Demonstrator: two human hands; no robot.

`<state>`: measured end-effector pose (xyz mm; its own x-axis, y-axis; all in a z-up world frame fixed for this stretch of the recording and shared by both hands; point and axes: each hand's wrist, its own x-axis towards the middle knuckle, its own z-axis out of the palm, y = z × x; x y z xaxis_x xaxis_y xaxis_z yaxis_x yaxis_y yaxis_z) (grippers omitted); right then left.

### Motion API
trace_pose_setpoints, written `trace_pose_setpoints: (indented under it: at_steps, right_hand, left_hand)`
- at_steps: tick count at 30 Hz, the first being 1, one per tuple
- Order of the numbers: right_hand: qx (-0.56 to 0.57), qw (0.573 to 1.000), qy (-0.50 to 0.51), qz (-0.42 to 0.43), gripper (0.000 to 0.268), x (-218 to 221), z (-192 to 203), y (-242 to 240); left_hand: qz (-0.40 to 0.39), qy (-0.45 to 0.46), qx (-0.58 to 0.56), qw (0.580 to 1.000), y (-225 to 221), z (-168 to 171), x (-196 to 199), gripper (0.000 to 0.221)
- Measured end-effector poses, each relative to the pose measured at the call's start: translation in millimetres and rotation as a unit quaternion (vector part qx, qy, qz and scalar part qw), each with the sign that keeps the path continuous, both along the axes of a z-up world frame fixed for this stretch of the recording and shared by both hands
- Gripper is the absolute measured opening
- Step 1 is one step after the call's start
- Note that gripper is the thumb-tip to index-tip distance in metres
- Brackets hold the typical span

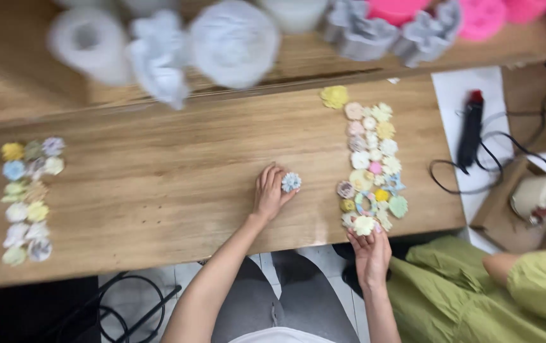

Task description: The recorder is sorting and arranging flower-shaped wax decorations on a wooden workbench.

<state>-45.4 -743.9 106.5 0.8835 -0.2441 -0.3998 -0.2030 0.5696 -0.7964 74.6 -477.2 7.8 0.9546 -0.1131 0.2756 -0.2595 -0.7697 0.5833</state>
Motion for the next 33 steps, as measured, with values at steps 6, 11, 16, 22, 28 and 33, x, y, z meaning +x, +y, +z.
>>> trace_pose_setpoints:
  at_steps: [6, 11, 16, 22, 28, 33]
  right_hand:
    - [-0.038, 0.993, 0.027, 0.111, 0.046, 32.7, 7.3, 48.7]
    - [-0.055, 0.982, -0.010, 0.181, 0.038, 60.4, 6.3, 126.8]
    - [-0.089, 0.961, -0.061, 0.254, 0.036, 66.9, 32.2, 257.8]
    - [-0.198, 0.907, -0.150, 0.341, 0.048, 55.1, 41.7, 431.8]
    - [-0.301, 0.835, -0.224, 0.403, 0.062, 53.5, 34.4, 583.5]
    - [-0.379, 0.769, -0.240, 0.456, 0.071, 66.7, 29.1, 670.4]
  left_hand:
    - [0.156, 0.008, -0.029, 0.987, 120.3, 36.5, -106.8, 0.055]
    - [0.328, 0.033, -0.146, 0.933, 205.0, 84.9, -194.6, 0.048]
    - [0.413, -0.001, -0.122, 0.903, 271.5, 105.0, -262.4, 0.045]
    - [0.435, -0.003, -0.133, 0.891, 353.9, 99.5, -319.1, 0.044]
    - [0.418, 0.016, -0.173, 0.892, 424.6, 111.8, -355.1, 0.047]
    - [0.418, 0.035, -0.202, 0.885, 456.0, 101.5, -366.5, 0.047]
